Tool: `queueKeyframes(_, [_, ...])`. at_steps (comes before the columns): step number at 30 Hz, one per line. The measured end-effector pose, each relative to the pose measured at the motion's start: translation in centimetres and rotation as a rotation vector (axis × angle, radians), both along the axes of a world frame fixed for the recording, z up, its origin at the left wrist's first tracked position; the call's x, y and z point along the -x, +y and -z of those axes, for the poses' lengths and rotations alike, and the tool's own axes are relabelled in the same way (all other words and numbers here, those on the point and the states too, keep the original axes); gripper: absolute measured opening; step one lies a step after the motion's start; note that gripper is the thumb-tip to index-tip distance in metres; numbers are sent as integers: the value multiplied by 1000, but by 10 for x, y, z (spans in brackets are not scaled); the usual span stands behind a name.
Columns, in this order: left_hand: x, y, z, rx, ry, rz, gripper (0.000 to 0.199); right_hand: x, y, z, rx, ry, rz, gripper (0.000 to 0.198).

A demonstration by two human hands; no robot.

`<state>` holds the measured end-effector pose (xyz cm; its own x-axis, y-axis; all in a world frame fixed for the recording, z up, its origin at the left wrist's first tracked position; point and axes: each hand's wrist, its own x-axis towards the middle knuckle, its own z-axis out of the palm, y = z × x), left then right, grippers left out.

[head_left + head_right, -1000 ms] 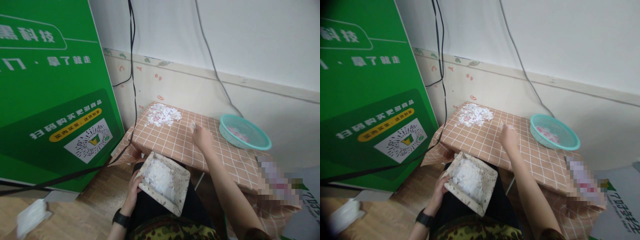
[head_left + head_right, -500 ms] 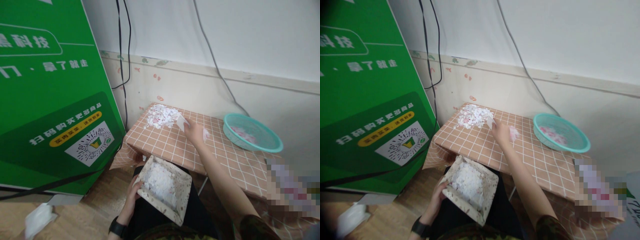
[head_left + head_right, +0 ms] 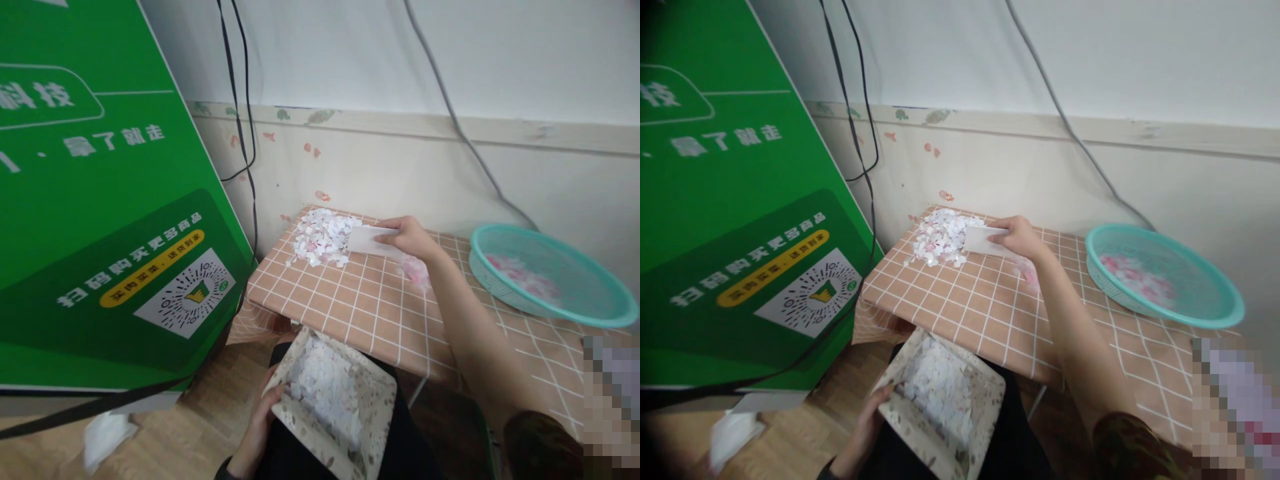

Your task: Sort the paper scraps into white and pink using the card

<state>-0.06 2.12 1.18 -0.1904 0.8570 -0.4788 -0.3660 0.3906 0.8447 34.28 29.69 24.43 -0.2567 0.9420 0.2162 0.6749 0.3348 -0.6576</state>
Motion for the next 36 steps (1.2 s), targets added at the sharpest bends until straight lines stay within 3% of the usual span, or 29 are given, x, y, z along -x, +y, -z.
queueKeyframes(8, [-3,2,-1,66,-19,-37,42,6,13,-6,94,-18,-180,27])
queueKeyframes(14, [-2,1,-6,98,-8,-37,39,-5,13,-7,91,-14,-147,28])
queueKeyframes(17, [-4,1,-9,98,-14,-24,44,-3,11,-8,108,-34,-203,27])
queueKeyframes(24, [-2,1,1,83,-51,-43,39,5,5,-12,104,35,-203,28])
queueKeyframes(29, [-3,2,-2,74,-62,-36,39,14,2,-11,150,-10,-317,29])
queueKeyframes(36, [0,1,1,59,-3,-49,29,1,4,-16,38,-110,-149,28])
